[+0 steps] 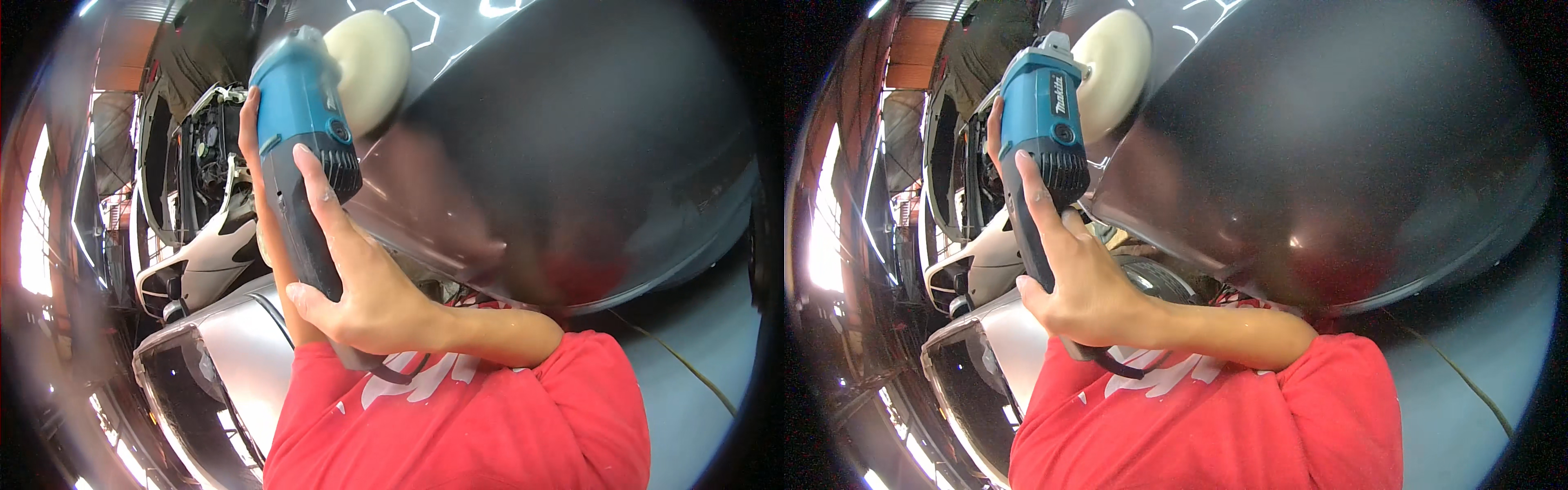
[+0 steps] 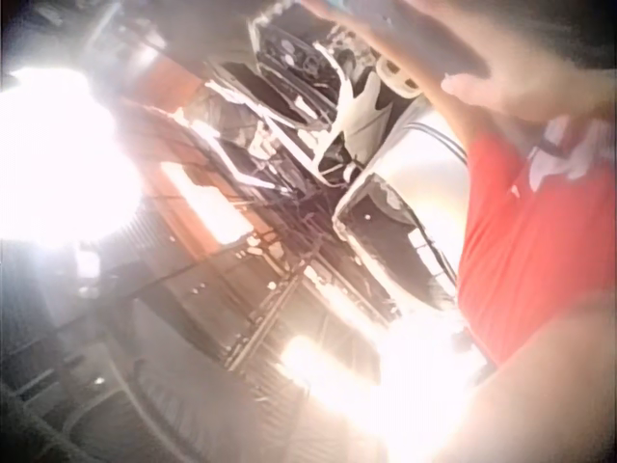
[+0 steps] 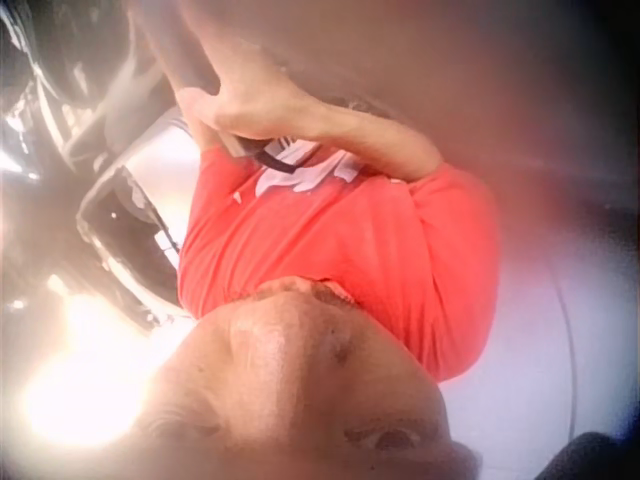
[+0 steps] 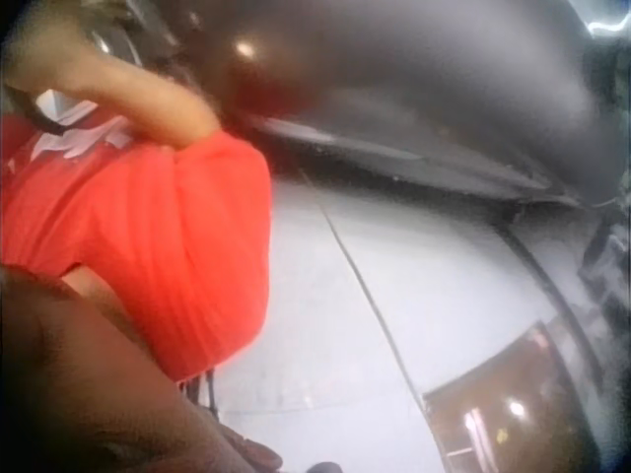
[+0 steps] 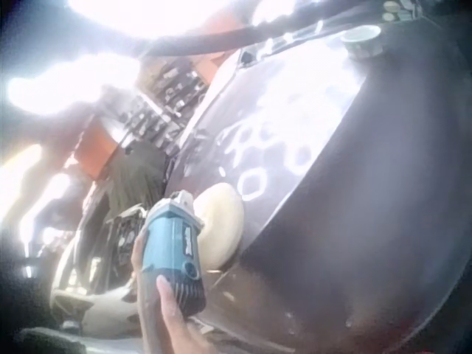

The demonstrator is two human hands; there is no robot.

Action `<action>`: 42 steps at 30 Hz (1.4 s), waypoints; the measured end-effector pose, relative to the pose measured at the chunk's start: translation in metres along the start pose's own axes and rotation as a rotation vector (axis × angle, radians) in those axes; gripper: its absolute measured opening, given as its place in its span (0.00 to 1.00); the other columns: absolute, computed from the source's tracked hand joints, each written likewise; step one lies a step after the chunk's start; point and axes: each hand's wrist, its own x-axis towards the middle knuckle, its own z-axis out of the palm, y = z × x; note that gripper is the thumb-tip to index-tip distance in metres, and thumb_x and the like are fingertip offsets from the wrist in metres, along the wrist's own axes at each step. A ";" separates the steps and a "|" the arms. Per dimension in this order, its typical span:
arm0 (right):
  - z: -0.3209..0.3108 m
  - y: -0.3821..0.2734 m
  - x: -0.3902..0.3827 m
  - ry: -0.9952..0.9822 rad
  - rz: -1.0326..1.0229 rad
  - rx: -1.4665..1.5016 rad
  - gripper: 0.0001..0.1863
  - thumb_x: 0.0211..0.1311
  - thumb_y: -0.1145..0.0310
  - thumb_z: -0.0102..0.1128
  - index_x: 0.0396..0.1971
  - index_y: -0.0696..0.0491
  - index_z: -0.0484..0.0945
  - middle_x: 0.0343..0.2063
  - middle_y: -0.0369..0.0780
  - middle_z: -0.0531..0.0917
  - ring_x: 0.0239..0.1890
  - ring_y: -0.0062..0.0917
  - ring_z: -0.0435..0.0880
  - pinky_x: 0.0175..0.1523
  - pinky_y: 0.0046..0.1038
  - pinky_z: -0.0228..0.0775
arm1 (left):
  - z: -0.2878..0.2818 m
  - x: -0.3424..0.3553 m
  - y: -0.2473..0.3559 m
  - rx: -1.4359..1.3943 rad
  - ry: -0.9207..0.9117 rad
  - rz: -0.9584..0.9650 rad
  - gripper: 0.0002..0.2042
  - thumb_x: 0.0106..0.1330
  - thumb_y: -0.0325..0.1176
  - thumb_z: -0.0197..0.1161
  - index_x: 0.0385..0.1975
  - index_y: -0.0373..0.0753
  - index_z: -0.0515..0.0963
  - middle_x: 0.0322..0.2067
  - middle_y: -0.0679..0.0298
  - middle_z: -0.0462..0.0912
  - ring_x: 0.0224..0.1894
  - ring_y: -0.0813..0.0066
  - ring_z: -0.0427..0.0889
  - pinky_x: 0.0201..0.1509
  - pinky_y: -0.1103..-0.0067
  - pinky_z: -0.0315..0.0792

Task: The person uses a motorized polisher to buff the surface of a car hood, applies a compound from a container by hand, and continues polishing the metal surface.

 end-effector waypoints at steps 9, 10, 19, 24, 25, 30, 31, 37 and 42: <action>0.003 0.003 0.003 -0.027 0.029 0.000 0.56 0.58 0.73 0.61 0.78 0.50 0.29 0.71 0.62 0.55 0.74 0.52 0.56 0.75 0.37 0.47 | -0.010 0.003 -0.011 0.066 0.001 0.055 0.31 0.73 0.32 0.56 0.74 0.50 0.54 0.63 0.52 0.67 0.56 0.64 0.78 0.57 0.74 0.77; 0.004 0.005 0.004 -0.041 0.048 0.006 0.56 0.58 0.73 0.61 0.78 0.49 0.30 0.71 0.62 0.55 0.74 0.52 0.56 0.75 0.38 0.47 | -0.012 0.002 -0.016 0.087 0.031 0.052 0.30 0.73 0.33 0.56 0.74 0.50 0.54 0.63 0.52 0.67 0.56 0.64 0.78 0.57 0.74 0.77; 0.026 0.034 0.001 -0.161 0.125 0.025 0.56 0.57 0.72 0.61 0.78 0.48 0.31 0.70 0.62 0.56 0.74 0.52 0.57 0.75 0.39 0.48 | -0.090 -0.022 -0.082 0.280 0.202 0.114 0.30 0.73 0.37 0.56 0.73 0.49 0.56 0.63 0.51 0.68 0.55 0.61 0.79 0.57 0.71 0.77; 0.032 0.054 0.004 -0.217 0.158 0.039 0.56 0.55 0.72 0.61 0.78 0.49 0.33 0.70 0.61 0.57 0.74 0.51 0.57 0.75 0.37 0.48 | -0.137 -0.044 -0.134 0.383 0.302 0.149 0.30 0.72 0.40 0.56 0.73 0.48 0.57 0.62 0.50 0.68 0.54 0.59 0.79 0.57 0.69 0.78; 0.030 0.057 0.005 -0.225 0.160 0.041 0.56 0.55 0.72 0.60 0.78 0.49 0.33 0.70 0.61 0.58 0.74 0.51 0.58 0.75 0.36 0.48 | -0.142 -0.046 -0.146 0.396 0.318 0.157 0.30 0.72 0.40 0.56 0.72 0.48 0.57 0.62 0.50 0.68 0.54 0.59 0.80 0.58 0.69 0.78; 0.021 0.060 0.025 -0.290 0.146 0.100 0.54 0.55 0.71 0.61 0.78 0.51 0.37 0.70 0.59 0.59 0.73 0.45 0.59 0.75 0.33 0.47 | -0.159 -0.033 -0.179 0.330 0.358 0.188 0.30 0.72 0.43 0.56 0.72 0.47 0.58 0.62 0.50 0.69 0.53 0.57 0.80 0.58 0.67 0.78; 0.018 0.060 0.032 -0.291 0.133 0.112 0.54 0.54 0.71 0.61 0.78 0.51 0.38 0.70 0.58 0.60 0.73 0.43 0.59 0.75 0.32 0.46 | -0.157 -0.021 -0.184 0.260 0.342 0.192 0.30 0.72 0.43 0.56 0.72 0.47 0.58 0.62 0.49 0.69 0.53 0.57 0.80 0.58 0.66 0.78; -0.014 0.043 0.076 -0.043 -0.118 -0.015 0.54 0.52 0.69 0.66 0.77 0.56 0.45 0.66 0.51 0.67 0.67 0.35 0.68 0.71 0.28 0.56 | -0.084 0.078 -0.100 -0.527 -0.118 -0.097 0.30 0.72 0.39 0.57 0.73 0.54 0.57 0.65 0.51 0.67 0.57 0.57 0.79 0.61 0.64 0.75; -0.048 0.004 0.107 0.206 -0.212 -0.117 0.53 0.54 0.74 0.66 0.77 0.56 0.45 0.58 0.46 0.73 0.48 0.26 0.79 0.50 0.28 0.76 | 0.002 0.140 -0.023 -0.520 -0.222 -0.252 0.29 0.74 0.33 0.53 0.74 0.51 0.56 0.63 0.51 0.70 0.59 0.60 0.78 0.63 0.67 0.74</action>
